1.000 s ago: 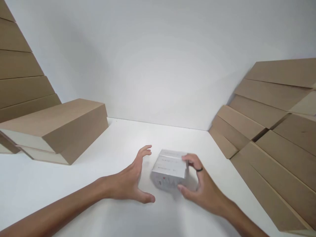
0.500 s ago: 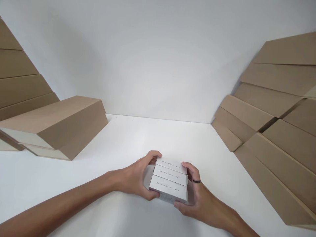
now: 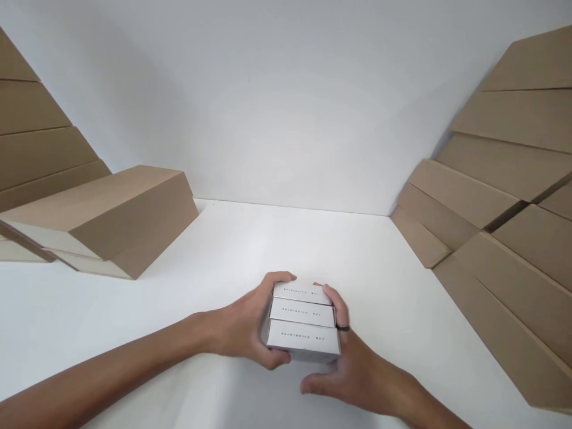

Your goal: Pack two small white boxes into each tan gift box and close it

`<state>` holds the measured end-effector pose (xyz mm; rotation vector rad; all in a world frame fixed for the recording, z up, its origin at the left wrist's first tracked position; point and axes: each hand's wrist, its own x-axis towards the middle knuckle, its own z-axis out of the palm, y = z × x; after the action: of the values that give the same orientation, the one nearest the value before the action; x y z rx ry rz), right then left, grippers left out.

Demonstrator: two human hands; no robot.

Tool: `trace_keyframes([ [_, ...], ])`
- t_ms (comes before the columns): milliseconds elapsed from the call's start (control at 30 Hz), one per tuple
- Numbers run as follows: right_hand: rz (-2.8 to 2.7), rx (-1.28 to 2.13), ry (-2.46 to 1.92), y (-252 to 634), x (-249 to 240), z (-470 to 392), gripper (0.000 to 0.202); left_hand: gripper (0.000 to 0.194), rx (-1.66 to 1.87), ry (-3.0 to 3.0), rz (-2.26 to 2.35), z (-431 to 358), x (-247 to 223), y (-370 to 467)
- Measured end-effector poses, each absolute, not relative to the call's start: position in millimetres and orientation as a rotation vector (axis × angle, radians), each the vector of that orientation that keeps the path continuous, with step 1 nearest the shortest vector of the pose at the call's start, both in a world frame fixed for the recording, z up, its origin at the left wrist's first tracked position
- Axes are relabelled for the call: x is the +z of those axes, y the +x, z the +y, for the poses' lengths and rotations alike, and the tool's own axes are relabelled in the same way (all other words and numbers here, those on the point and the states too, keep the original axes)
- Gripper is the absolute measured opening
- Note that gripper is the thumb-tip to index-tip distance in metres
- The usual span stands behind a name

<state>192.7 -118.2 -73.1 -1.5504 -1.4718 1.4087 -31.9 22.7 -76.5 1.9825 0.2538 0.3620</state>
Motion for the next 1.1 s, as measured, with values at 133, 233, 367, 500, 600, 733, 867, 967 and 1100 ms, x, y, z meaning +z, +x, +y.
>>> trace_keyframes([
  [133, -1.516, 1.436, -1.606, 188.5, -76.2, -111.9, 0.147, 0.12, 0.392, 2.0, 0.087, 23.9, -91.0, -19.2],
  [233, -1.492, 1.439, -1.603, 190.9, -76.0, -112.8, 0.154, 0.118, 0.386, 1.972, 0.059, 24.3, -92.1, -14.6],
  [367, -1.519, 1.427, -1.558, 195.7, -73.4, -117.0, 0.157, 0.113, 0.338, 1.921, 0.126, 23.9, -86.5, -16.9],
  [500, -1.488, 1.434, -1.539, 204.0, -74.8, -119.7, 0.162, 0.126, 0.248, 1.915, 0.301, 26.6, -81.2, -26.6],
  [600, -1.481, 1.35, -1.5, 208.7, -77.9, -116.9, 0.166, 0.138, 0.274, 1.918, 0.315, 28.1, -78.9, -32.0],
  [733, -1.478, 1.349, -1.345, 203.0, -77.7, -105.6, 0.167, 0.135, 0.271, 1.865, 0.318, 24.1, -80.4, -28.9],
  [867, -1.458, 1.416, -1.256, 195.1, -71.4, -97.8, 0.171, 0.123, 0.237, 1.793, 0.33, 19.0, -82.5, -24.1],
  [967, -1.473, 1.433, -1.347, 197.5, -69.9, -99.3, 0.171, 0.128, 0.189, 1.819, 0.369, 18.5, -80.2, -26.8],
  [1100, -1.504, 1.337, -1.371, 206.0, -76.8, -104.1, 0.167, 0.131, 0.22, 1.864, 0.367, 22.2, -77.8, -34.2],
])
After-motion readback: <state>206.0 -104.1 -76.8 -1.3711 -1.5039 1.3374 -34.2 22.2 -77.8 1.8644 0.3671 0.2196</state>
